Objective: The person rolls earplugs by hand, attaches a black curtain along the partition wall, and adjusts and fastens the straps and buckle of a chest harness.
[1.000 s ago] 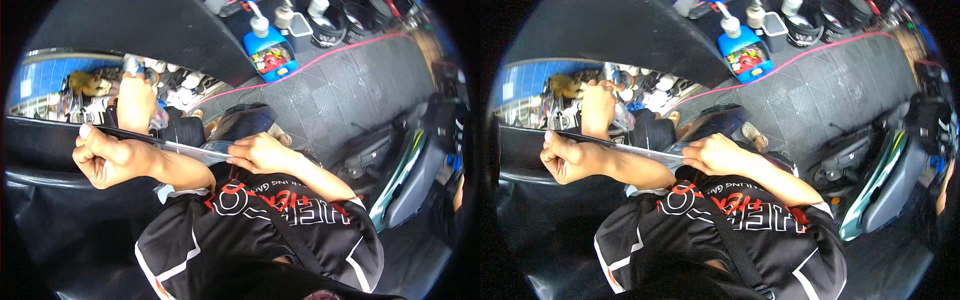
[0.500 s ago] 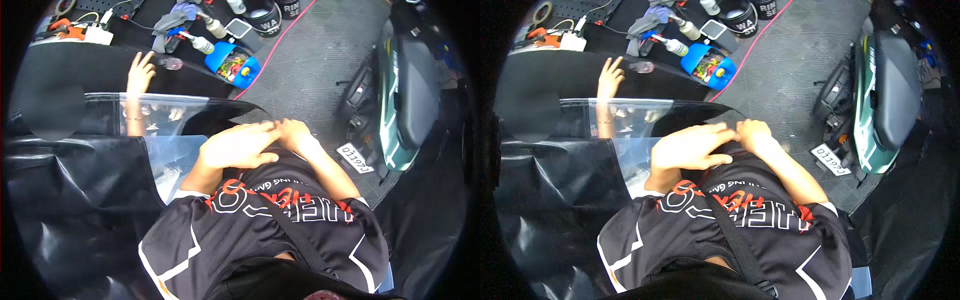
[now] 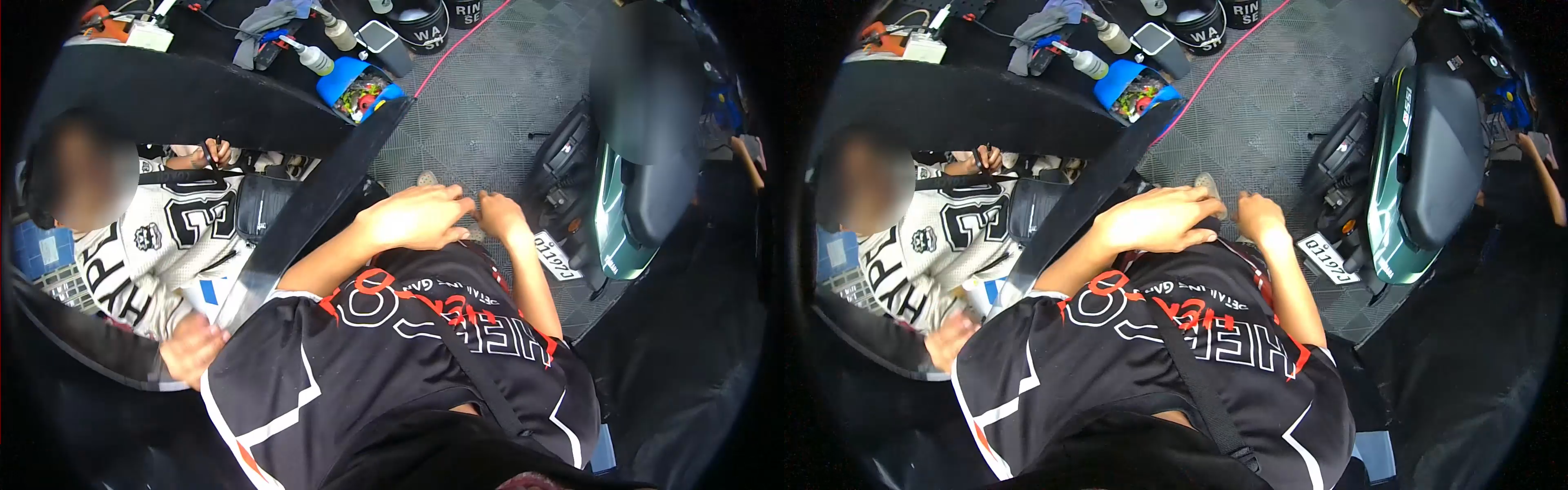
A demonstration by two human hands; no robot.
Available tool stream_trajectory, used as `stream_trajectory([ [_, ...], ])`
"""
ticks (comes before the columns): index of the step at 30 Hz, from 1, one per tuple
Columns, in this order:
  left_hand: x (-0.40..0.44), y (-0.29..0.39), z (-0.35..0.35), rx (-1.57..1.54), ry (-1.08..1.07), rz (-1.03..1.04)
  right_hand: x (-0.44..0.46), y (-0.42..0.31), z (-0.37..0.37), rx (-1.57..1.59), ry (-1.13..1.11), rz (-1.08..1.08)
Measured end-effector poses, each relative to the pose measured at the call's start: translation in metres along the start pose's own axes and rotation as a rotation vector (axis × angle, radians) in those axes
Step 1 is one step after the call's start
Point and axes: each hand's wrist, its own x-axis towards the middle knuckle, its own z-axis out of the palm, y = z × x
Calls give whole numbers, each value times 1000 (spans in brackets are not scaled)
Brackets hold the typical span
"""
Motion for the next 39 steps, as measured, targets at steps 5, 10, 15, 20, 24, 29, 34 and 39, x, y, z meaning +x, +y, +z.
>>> stream_trajectory([
  [5,-9,-64,-26,-147,-20,-14,42,-42,-25,-98,-38,-156],
  [10,-22,-126,-66,-265,125,-134,83,-105,-71,-136,-1,-222],
  [15,-32,-150,-65,-354,184,-213,101,-127,-87,-147,-10,-362],
  [20,-56,-133,-43,-278,273,-299,83,-133,-90,-231,-126,-374],
  [24,-60,-97,-15,-241,324,-121,37,-123,-105,-227,-6,-410],
  [29,-52,-25,20,-288,107,-65,-27,-98,-87,-319,11,-278],
  [34,-19,44,7,-259,70,-120,-73,-45,-98,-279,-15,-291],
  [39,-11,60,10,-230,121,-91,-79,-22,-82,-245,35,-290],
])
